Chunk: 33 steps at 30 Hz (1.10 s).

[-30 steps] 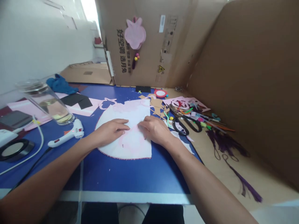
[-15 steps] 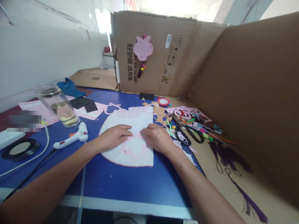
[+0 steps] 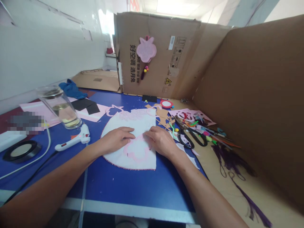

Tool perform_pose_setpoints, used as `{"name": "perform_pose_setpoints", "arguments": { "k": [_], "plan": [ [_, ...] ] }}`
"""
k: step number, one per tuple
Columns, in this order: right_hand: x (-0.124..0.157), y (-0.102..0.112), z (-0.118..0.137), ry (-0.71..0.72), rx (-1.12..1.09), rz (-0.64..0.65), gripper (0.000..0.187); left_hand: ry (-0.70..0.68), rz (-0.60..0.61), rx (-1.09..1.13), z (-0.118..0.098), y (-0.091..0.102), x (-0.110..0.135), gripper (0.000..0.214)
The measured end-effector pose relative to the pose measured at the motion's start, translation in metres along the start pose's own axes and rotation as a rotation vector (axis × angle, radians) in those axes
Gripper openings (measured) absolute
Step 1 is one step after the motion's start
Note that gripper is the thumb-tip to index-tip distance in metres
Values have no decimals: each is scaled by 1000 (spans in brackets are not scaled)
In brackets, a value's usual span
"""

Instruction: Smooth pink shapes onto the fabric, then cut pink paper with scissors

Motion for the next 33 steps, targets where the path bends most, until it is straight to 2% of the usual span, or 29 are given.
{"name": "perform_pose_setpoints", "arguments": {
  "k": [33],
  "plan": [
    [0, 0, 1, -20, -14, 7, 29, -7, -3, 12, 3, -2, 0, 36]
  ]
}}
Point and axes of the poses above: each hand's wrist, its own x-axis away from the middle knuckle, its own y-axis out of the back of the hand, z = x × y, the point moved 3 cm from there along -x, towards the middle knuckle, and after that the axes turned 10 degrees about x, right-handed, at the moved point
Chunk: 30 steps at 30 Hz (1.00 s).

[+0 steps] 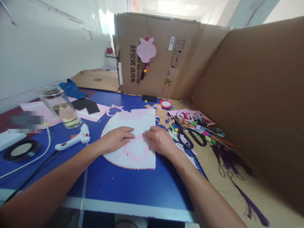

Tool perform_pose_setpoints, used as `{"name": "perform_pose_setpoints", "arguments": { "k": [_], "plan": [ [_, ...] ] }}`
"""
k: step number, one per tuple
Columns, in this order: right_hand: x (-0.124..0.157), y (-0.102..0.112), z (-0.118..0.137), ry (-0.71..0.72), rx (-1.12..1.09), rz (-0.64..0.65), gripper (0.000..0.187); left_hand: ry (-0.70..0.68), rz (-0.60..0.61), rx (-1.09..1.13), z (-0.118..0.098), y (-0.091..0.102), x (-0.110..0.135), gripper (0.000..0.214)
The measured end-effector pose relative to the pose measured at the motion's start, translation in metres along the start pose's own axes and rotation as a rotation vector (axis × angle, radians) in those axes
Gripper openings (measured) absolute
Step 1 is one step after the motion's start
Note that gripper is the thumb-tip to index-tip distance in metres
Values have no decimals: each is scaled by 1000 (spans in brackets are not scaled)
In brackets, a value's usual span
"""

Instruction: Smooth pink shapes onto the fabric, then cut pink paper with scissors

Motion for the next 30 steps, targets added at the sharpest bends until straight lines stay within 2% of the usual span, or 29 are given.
{"name": "perform_pose_setpoints", "arguments": {
  "k": [30],
  "plan": [
    [0, -1, -2, 7, -2, -11, 28, -6, -16, 29, 4, -2, -1, 36]
  ]
}}
Point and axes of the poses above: each hand's wrist, its own x-axis away from the middle knuckle, its own y-axis out of the back of the hand, z = x × y, the point moved 3 cm from there along -x, towards the middle knuckle, and after that the axes turned 10 degrees about x, right-handed, at the moved point
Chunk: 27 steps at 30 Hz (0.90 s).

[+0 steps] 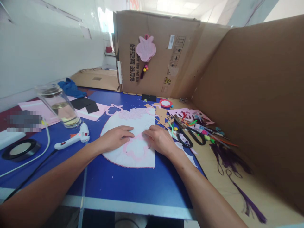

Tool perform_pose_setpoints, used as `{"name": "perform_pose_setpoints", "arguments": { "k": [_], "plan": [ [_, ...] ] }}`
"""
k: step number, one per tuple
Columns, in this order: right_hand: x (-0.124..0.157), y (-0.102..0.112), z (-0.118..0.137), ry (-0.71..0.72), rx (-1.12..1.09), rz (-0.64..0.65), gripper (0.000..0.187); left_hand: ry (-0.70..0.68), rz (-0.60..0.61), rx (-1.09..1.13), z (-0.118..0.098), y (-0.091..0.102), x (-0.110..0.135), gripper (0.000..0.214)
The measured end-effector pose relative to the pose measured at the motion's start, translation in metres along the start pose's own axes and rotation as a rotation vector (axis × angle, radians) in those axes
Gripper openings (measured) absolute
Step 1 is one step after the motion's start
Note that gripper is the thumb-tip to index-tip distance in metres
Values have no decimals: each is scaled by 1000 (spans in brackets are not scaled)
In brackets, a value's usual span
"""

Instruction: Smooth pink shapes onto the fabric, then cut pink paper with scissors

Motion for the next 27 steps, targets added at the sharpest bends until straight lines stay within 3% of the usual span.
{"name": "perform_pose_setpoints", "arguments": {
  "k": [27],
  "plan": [
    [0, 0, 0, 2, 9, 1, 25, 29, 22, -27, -5, 2, 0, 36]
  ]
}}
Point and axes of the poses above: each hand's wrist, its own x-axis away from the middle knuckle, its own y-axis out of the back of the hand, z = x × y, the point moved 3 cm from there along -x, towards the middle knuckle, and after that the axes turned 10 degrees about x, right-handed, at the moved point
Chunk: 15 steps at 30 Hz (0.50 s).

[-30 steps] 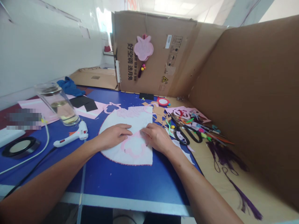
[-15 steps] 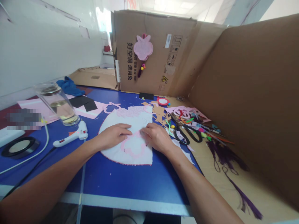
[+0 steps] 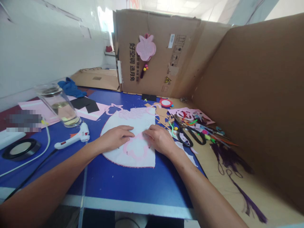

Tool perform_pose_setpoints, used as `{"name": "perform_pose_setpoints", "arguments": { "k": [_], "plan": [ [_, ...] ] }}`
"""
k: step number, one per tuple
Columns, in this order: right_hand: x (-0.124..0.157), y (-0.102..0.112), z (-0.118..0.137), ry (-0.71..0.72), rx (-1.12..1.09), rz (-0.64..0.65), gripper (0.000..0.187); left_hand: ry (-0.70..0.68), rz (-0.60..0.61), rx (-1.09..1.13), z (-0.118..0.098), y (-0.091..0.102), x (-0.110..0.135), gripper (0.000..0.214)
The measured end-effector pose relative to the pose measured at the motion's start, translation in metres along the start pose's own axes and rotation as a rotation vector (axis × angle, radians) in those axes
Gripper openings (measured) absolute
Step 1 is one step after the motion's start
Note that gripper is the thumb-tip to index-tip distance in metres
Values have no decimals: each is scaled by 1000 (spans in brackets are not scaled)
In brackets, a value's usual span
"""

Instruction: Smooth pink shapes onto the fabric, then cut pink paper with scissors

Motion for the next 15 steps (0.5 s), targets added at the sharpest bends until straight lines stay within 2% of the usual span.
{"name": "perform_pose_setpoints", "arguments": {
  "k": [15],
  "plan": [
    [0, 0, 0, 5, 0, -7, 26, 0, 4, 3, 0, 0, -1, 37]
  ]
}}
Point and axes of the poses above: each hand's wrist, its own x-axis away from the middle knuckle, its own y-axis out of the back of the hand, z = x × y, the point moved 3 cm from there along -x, towards the middle knuckle, and after that the axes turned 10 degrees about x, right-handed, at the moved point
